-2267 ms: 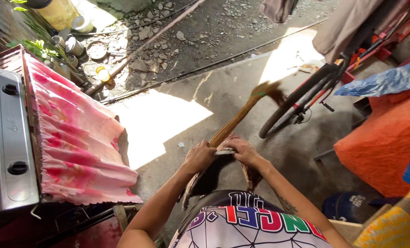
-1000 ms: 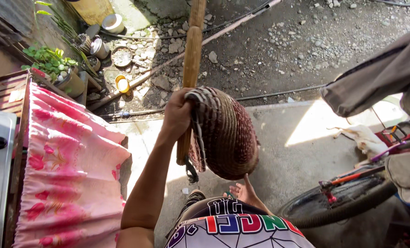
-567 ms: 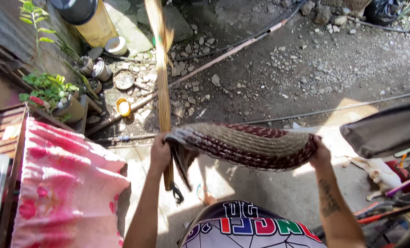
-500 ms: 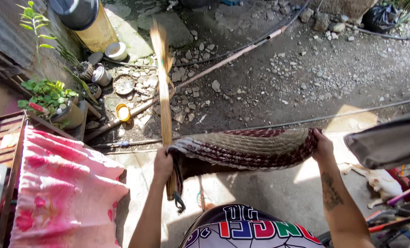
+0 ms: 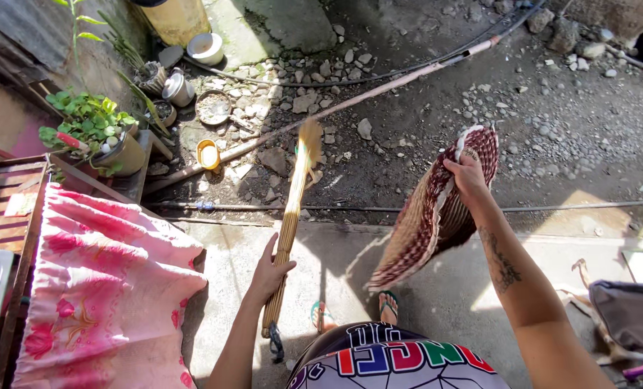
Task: The person picks up two mats, uses a broom to beat dust out of each one by hand, and then folds them on the ground.
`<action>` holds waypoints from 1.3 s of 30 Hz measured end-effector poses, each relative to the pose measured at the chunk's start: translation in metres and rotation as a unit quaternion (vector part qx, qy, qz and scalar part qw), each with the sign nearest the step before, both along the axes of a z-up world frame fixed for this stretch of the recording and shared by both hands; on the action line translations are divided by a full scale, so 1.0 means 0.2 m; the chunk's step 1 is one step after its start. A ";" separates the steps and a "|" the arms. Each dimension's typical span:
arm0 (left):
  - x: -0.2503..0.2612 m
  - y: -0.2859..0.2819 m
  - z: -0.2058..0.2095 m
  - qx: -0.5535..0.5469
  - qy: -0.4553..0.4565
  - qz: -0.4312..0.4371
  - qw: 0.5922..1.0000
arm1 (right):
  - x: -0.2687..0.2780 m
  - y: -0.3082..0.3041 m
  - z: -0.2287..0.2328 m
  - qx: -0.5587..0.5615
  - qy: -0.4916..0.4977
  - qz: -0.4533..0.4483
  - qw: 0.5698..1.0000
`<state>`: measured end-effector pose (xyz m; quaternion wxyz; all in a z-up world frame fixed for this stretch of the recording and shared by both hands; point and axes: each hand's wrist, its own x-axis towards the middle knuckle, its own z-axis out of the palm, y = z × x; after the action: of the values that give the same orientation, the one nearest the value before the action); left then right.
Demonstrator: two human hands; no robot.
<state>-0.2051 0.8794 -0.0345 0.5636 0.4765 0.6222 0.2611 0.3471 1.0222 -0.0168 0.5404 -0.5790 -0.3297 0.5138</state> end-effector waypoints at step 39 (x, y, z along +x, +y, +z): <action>1.21 -0.18 -0.61 -0.092 0.087 -0.157 0.979 | 0.68 0.52 -0.12 -0.047 -0.392 0.054 0.917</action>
<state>0.0362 0.8434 -0.1561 0.5827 0.5354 0.6076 0.0682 0.4831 1.1265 -0.0414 0.3113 -0.7398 -0.5219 0.2887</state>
